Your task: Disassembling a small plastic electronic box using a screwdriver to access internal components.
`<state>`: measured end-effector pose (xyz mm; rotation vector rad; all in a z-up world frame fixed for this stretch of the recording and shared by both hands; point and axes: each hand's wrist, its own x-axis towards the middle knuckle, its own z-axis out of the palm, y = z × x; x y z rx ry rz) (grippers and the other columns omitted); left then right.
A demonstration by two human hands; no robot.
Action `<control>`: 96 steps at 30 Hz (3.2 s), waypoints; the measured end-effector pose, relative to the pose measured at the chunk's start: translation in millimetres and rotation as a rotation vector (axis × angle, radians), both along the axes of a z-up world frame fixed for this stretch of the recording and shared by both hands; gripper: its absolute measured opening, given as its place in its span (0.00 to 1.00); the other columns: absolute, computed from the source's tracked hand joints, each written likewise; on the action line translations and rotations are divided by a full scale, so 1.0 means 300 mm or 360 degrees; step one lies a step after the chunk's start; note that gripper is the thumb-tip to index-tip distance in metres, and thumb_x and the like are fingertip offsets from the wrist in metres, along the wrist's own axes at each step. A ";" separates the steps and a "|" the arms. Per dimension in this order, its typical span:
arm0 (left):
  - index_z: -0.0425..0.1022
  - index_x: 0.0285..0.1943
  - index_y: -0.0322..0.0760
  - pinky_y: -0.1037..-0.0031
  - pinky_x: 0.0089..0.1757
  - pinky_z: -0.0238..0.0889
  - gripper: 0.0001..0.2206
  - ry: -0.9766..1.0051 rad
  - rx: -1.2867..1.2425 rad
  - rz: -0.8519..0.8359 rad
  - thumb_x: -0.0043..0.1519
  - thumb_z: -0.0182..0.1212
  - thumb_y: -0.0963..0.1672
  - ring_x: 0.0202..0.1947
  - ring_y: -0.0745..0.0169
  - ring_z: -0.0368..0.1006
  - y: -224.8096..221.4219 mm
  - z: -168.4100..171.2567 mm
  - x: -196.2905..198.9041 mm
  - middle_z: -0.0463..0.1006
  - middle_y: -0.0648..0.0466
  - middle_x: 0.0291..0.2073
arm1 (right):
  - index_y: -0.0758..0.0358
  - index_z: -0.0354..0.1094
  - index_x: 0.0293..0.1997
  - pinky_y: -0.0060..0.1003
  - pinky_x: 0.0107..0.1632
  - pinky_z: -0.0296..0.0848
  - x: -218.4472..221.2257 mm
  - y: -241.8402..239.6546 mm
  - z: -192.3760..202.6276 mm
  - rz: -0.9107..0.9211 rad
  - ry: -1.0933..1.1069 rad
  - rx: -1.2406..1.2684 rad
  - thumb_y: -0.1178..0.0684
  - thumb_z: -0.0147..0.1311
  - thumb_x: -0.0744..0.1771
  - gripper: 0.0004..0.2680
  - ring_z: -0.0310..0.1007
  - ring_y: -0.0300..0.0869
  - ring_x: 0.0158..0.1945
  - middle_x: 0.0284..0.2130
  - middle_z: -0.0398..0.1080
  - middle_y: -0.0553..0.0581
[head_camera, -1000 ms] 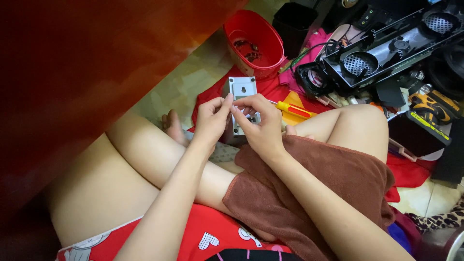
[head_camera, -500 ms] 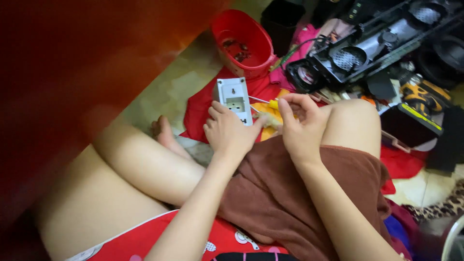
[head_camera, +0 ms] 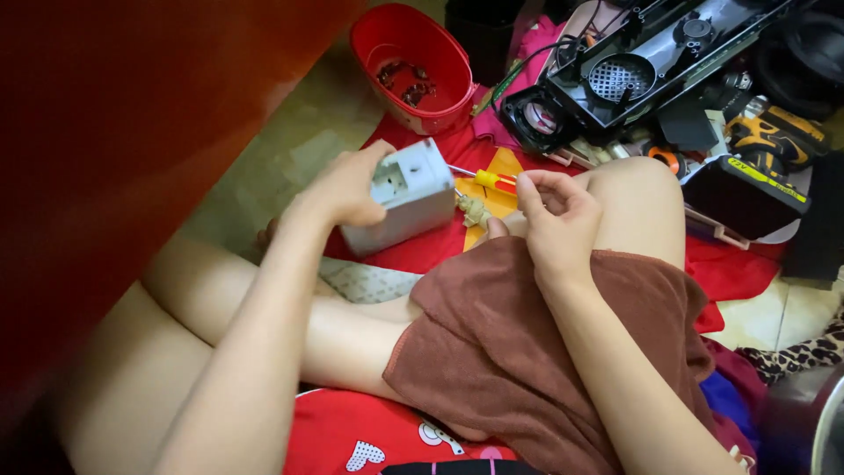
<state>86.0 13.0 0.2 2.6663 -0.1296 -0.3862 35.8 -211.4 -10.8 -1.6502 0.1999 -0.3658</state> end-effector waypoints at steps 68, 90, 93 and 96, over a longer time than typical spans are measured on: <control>0.69 0.46 0.44 0.62 0.49 0.48 0.36 -0.0468 -0.0090 -0.0297 0.25 0.75 0.51 0.43 0.55 0.64 0.009 -0.020 -0.147 0.73 0.55 0.38 | 0.48 0.71 0.21 0.47 0.30 0.71 0.311 -0.032 -0.114 0.0905 0.0430 -0.2297 0.48 0.49 0.57 0.05 0.72 0.56 0.28 0.17 0.69 0.57; 0.67 0.44 0.48 0.65 0.48 0.47 0.38 -0.0404 -0.0063 -0.0159 0.19 0.75 0.50 0.43 0.58 0.63 0.001 -0.050 -0.105 0.71 0.61 0.37 | 0.54 0.68 0.43 0.49 0.42 0.71 0.461 -0.094 -0.313 0.0931 0.0826 -0.2453 0.45 0.58 0.53 0.17 0.71 0.57 0.41 0.36 0.69 0.62; 0.68 0.45 0.48 0.66 0.48 0.47 0.37 -0.0323 -0.0052 -0.0135 0.21 0.75 0.50 0.43 0.58 0.63 -0.003 -0.018 -0.111 0.72 0.61 0.37 | 0.64 0.67 0.42 0.52 0.47 0.66 0.358 -0.053 -0.152 0.0993 0.0586 -0.2084 0.49 0.56 0.56 0.16 0.67 0.59 0.46 0.35 0.70 0.67; 0.68 0.44 0.49 0.65 0.49 0.46 0.38 -0.0389 -0.0094 -0.0136 0.19 0.75 0.51 0.44 0.57 0.63 -0.004 -0.027 -0.112 0.72 0.60 0.38 | 0.58 0.68 0.44 0.52 0.45 0.66 0.285 -0.065 -0.010 0.0799 0.0290 -0.1846 0.49 0.57 0.57 0.14 0.69 0.59 0.42 0.32 0.71 0.65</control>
